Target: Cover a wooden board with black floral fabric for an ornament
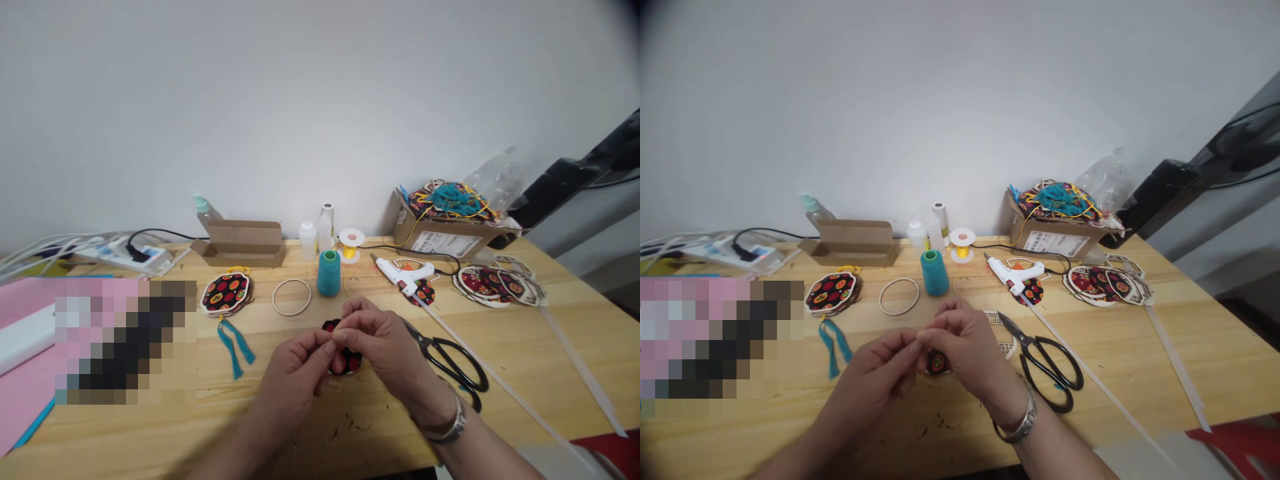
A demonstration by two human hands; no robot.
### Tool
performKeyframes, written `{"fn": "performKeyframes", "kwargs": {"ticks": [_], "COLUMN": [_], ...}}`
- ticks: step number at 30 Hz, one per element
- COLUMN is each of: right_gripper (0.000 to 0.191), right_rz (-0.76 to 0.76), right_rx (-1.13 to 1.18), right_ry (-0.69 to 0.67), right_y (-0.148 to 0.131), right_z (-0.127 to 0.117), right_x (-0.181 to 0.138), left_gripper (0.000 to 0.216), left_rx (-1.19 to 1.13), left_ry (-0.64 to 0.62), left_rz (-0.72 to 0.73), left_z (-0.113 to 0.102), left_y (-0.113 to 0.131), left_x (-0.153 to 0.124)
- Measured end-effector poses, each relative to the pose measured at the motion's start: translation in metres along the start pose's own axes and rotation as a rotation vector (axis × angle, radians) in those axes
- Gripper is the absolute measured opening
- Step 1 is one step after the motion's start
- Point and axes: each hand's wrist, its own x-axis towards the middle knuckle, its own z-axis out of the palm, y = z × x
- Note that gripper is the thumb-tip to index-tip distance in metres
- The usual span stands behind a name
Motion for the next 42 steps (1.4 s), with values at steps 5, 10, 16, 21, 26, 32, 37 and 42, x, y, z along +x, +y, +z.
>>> {"fn": "performKeyframes", "kwargs": {"ticks": [5, 10, 16, 21, 26, 32, 37, 42], "right_gripper": [0.011, 0.013, 0.018, 0.025, 0.049, 0.040, 0.026, 0.012], "right_rz": [-0.021, -0.058, -0.124, 0.011, -0.053, -0.037, 0.003, 0.116], "right_rx": [-0.018, -0.129, -0.790, -1.268, -1.413, -1.398, -1.117, -0.662], "right_ry": [0.017, 0.070, 0.223, 0.262, 0.256, 0.227, 0.298, 0.110], "right_y": [0.003, 0.001, 0.006, 0.046, 0.077, 0.074, 0.049, 0.020], "right_z": [0.001, 0.001, -0.047, -0.100, -0.109, -0.114, -0.115, -0.086], "right_x": [0.000, 0.001, -0.031, -0.077, -0.087, -0.083, -0.085, -0.084], "left_gripper": [0.024, 0.024, 0.019, 0.019, 0.019, 0.020, 0.021, 0.022], "left_rx": [0.035, -0.058, -0.202, -0.242, -0.293, -0.289, -0.269, -0.254], "left_ry": [0.055, 0.081, 0.215, 0.232, 0.237, 0.258, 0.249, 0.224], "left_rz": [-0.067, -0.073, -0.073, -0.056, -0.081, -0.089, -0.065, -0.052], "left_z": [-0.001, -0.001, -0.006, -0.012, -0.010, -0.009, -0.011, -0.011], "left_y": [-0.002, -0.003, 0.002, 0.008, 0.008, 0.010, 0.008, 0.002], "left_x": [0.000, -0.002, -0.004, -0.001, 0.002, 0.002, 0.006, 0.008]}}
